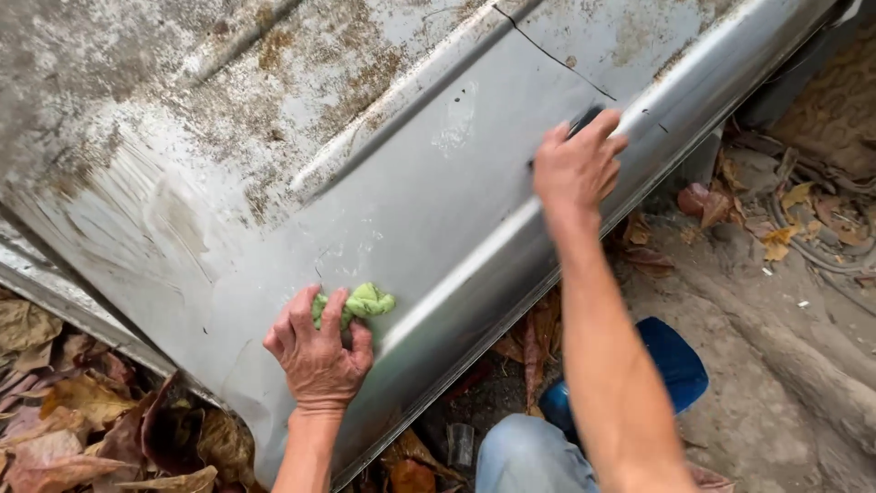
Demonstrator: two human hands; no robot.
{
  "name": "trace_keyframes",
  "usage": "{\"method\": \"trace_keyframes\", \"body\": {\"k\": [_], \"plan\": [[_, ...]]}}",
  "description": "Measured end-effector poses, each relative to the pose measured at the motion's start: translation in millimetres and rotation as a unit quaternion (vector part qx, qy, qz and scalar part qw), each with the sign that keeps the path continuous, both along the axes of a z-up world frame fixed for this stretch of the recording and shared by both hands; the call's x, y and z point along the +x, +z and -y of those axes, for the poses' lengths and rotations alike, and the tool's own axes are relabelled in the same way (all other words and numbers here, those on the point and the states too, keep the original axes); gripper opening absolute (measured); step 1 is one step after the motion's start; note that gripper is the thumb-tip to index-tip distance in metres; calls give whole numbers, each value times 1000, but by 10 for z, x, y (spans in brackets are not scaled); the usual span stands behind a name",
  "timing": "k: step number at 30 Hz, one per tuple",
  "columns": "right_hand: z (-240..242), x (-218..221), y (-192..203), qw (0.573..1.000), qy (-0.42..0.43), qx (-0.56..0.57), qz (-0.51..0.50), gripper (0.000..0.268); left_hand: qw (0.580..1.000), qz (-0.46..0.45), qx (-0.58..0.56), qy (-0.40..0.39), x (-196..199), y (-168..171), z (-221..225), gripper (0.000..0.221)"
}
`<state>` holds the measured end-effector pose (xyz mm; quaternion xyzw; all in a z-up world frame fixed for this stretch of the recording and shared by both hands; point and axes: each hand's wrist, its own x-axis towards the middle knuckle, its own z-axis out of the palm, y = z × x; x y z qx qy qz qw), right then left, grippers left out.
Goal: Sanding a silver car body part using a wet sanding block and sponge.
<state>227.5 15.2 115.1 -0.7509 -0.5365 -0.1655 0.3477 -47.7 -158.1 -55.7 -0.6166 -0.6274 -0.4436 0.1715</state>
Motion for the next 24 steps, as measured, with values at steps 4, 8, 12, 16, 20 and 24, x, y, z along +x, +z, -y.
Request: {"method": "trace_keyframes", "body": {"k": [4,8,12,16,20,24], "plan": [[540,-443,-110,994,62,-71,-53,33,1000,-3,-9,5,3,27,25,49],[25,131,272,996,10,-83,-35,38,1000,3,-11,-3,6,15,15,49],[45,80,95,999,-1,-9,-32,33,1000,-3,3,6,-6,26,-13,48],[645,-469,-348,988,111,-100,-35,36,1000,-2,-10,5,10,11,20,48],[-268,252,183,991,14,-122,43,69,1000,12,-3,-2,13,76,-14,48],[-595,406,139,985,47,96,133,38,1000,-4,-19,11,46,14,19,48]]}}
